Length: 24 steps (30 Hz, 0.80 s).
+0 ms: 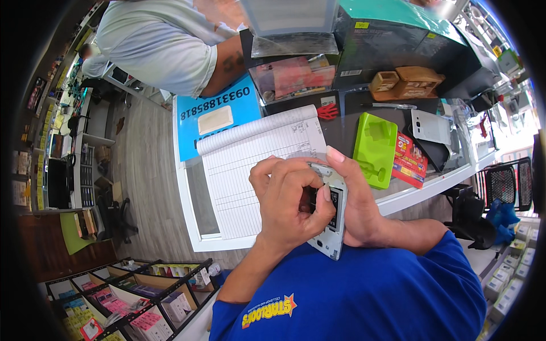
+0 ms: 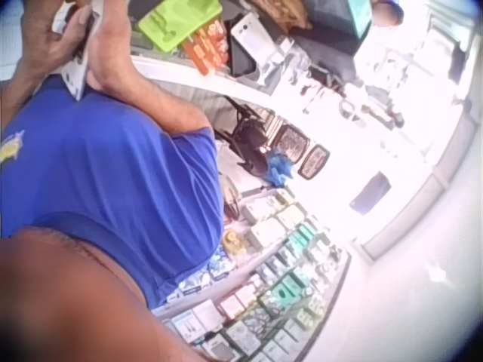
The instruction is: The person disassembles a Samsung smartphone, removes the battery and SIM card, and then reassembles the device. The person then places the phone into a blue plastic bag.
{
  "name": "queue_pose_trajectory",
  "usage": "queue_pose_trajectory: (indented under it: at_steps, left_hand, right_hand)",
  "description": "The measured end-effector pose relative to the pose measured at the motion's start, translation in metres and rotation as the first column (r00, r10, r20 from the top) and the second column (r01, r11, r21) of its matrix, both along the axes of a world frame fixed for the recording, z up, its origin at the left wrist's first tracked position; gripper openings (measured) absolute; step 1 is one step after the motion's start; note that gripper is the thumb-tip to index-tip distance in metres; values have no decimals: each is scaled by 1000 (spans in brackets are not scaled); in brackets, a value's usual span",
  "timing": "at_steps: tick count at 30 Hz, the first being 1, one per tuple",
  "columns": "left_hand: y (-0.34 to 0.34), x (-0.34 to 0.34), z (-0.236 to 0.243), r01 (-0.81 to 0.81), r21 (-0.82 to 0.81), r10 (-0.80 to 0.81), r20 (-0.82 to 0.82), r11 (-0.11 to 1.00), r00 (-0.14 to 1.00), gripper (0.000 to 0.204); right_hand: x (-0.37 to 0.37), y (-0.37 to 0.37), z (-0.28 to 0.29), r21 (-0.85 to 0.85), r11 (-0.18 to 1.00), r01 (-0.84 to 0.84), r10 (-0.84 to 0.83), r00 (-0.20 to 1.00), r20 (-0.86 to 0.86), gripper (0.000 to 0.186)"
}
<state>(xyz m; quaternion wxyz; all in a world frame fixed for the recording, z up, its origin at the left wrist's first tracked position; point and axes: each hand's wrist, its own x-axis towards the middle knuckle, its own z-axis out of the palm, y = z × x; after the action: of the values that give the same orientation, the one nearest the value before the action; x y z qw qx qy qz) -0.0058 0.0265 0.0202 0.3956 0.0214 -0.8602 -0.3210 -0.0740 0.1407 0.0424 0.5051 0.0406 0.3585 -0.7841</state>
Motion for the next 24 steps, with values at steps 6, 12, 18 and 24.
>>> queue_pose_trajectory:
  at_steps: [6,12,18,24]
  left_hand:
    - [3,0,-6,18,43,-19,38,999,999,20]
    - [5,-3,-13,12,74,-19,88,997,996,14]
    - [2,-4,-16,18,98,-28,104,995,994,10]
    - [0,-3,-16,-2,99,-9,113,995,994,11]
  right_hand:
    - [0,2,0,10,1000,-10,10,999,35,49]
    - [0,2,-1,0,999,-37,37,996,85,50]
    - [1,0,-3,16,999,-43,41,996,81,49]
    - [2,-1,-4,29,997,-71,69,995,69,49]
